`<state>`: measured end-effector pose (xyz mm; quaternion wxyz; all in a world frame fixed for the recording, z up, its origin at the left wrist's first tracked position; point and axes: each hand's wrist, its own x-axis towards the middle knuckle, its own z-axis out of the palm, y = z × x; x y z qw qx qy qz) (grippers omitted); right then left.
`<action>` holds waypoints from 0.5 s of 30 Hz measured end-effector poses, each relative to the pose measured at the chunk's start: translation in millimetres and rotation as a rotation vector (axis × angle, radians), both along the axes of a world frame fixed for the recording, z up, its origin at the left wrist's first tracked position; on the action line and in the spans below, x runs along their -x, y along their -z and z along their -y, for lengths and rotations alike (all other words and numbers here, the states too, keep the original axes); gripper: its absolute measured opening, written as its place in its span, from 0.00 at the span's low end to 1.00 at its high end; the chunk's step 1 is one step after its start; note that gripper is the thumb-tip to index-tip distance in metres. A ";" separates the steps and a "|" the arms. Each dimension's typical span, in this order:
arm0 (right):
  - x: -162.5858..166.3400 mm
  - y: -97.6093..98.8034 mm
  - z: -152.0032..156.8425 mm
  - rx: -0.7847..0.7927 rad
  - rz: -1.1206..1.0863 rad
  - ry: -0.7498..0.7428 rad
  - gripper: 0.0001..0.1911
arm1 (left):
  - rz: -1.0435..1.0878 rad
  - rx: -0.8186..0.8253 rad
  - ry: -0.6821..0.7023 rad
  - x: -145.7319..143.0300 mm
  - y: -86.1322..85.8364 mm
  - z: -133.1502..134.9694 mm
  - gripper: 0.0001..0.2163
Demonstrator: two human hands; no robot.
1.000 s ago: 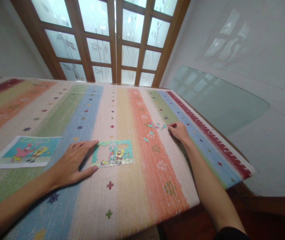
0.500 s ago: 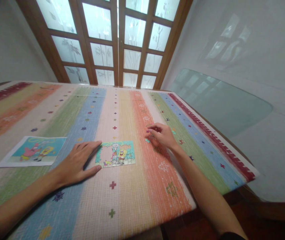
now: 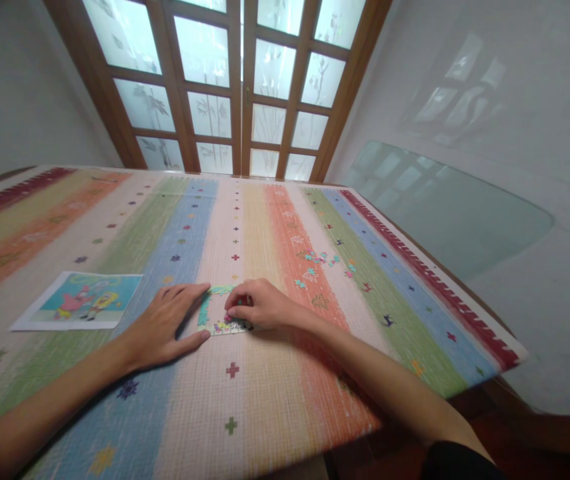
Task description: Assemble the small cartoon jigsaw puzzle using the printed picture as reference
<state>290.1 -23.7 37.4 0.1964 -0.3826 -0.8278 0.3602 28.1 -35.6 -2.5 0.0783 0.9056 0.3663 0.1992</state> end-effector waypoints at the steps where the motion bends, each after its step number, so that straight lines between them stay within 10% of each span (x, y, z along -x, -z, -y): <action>1: 1.6 0.2 -0.8 -0.034 0.016 -0.021 0.05 | -0.003 0.004 0.000 -0.2 -0.6 0.1 0.32; 15: 8.9 15.2 -0.7 -0.282 0.078 -0.124 0.08 | -0.003 0.018 0.010 -1.4 -5.1 0.8 0.31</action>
